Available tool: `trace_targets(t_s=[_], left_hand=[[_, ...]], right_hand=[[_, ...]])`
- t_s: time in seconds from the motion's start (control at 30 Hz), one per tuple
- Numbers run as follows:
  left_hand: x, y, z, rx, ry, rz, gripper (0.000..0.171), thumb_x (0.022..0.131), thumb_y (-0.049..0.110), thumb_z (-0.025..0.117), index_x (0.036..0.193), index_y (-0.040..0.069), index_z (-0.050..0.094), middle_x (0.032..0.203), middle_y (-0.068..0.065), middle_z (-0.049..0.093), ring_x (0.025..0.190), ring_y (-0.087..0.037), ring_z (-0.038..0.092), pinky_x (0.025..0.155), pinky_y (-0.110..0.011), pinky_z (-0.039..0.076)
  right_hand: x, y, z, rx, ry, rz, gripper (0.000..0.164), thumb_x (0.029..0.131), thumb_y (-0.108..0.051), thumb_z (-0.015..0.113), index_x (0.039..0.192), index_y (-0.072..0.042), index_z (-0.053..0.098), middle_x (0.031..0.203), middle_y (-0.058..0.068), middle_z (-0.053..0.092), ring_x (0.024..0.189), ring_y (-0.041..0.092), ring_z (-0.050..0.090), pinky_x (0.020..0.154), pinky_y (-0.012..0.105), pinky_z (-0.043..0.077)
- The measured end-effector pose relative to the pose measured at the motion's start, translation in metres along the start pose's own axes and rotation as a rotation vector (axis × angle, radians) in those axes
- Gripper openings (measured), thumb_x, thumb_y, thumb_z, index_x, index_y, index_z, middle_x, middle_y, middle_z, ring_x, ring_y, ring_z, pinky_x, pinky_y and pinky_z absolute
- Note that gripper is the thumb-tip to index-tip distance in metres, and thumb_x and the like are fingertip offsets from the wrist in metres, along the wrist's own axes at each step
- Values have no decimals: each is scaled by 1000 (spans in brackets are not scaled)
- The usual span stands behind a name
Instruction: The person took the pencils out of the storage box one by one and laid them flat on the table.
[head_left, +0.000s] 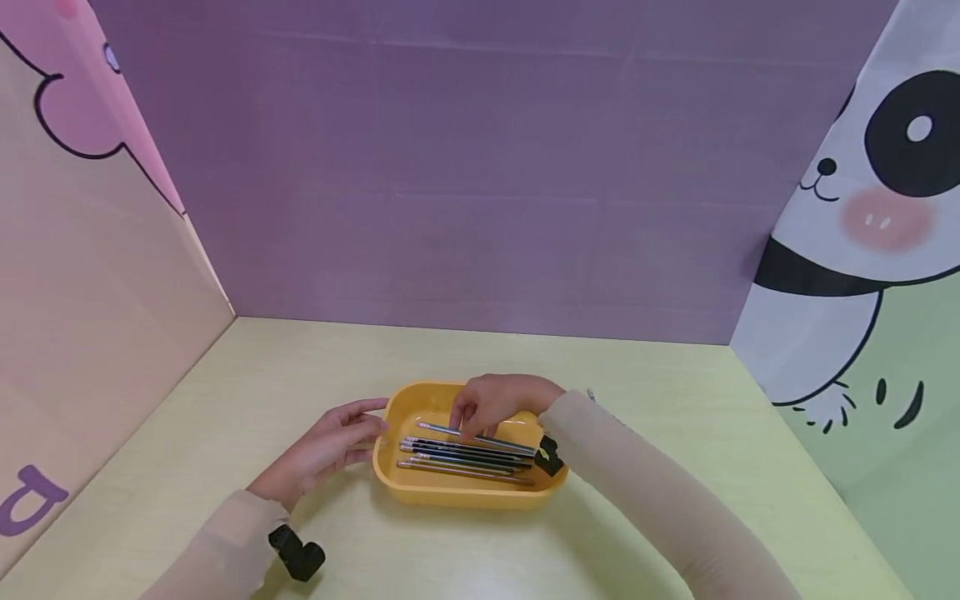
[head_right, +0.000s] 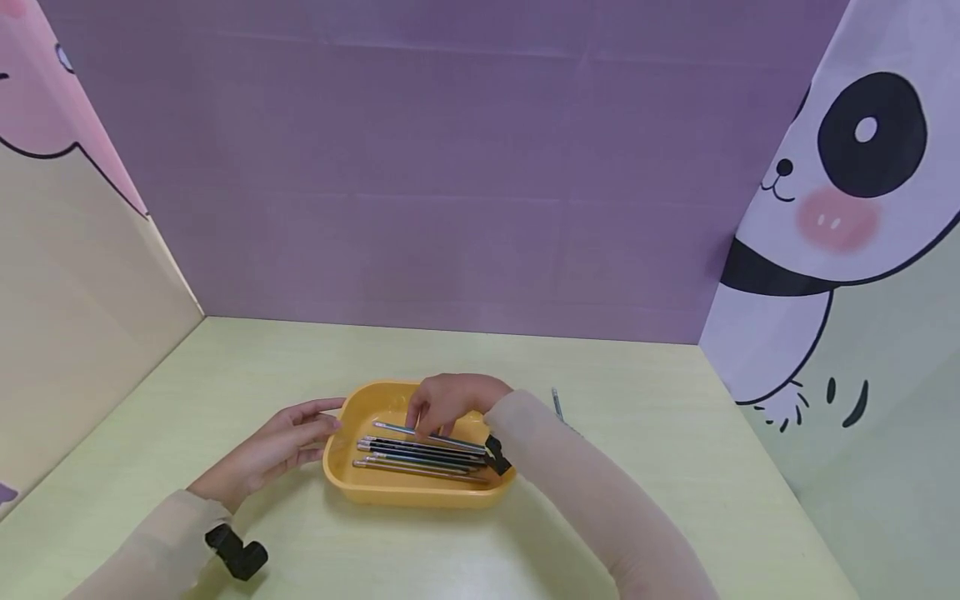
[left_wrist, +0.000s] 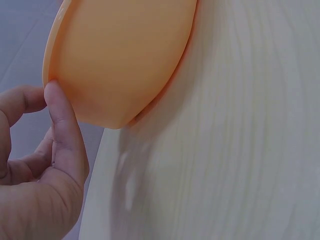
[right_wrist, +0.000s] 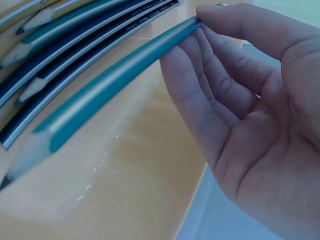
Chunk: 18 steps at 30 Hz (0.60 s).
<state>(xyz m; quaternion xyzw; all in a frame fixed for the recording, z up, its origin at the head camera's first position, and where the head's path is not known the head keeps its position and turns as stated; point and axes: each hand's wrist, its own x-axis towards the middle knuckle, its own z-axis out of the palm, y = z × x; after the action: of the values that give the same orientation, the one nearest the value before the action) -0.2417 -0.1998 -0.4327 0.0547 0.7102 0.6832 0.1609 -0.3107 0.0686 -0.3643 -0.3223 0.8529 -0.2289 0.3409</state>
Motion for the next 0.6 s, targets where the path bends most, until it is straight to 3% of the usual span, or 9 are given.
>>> trace_targets(t_s=[0.17, 0.6], left_hand=[[0, -1, 0, -8, 5, 2, 60, 100, 16, 61, 150, -5, 35, 116, -16, 59, 98, -20, 64, 83, -31, 58], [-1, 0, 0, -37, 1, 12, 60, 101, 13, 60, 151, -7, 34, 113, -14, 59, 94, -17, 65, 80, -28, 58]], right_hand=[[-2, -1, -3, -16, 5, -14, 20, 96, -12, 67, 113, -3, 70, 102, 10, 71, 84, 18, 63, 72, 30, 58], [-9, -5, -14, -78, 26, 0, 20, 96, -15, 68, 114, -6, 71, 97, -5, 69, 86, 15, 64, 73, 28, 58]])
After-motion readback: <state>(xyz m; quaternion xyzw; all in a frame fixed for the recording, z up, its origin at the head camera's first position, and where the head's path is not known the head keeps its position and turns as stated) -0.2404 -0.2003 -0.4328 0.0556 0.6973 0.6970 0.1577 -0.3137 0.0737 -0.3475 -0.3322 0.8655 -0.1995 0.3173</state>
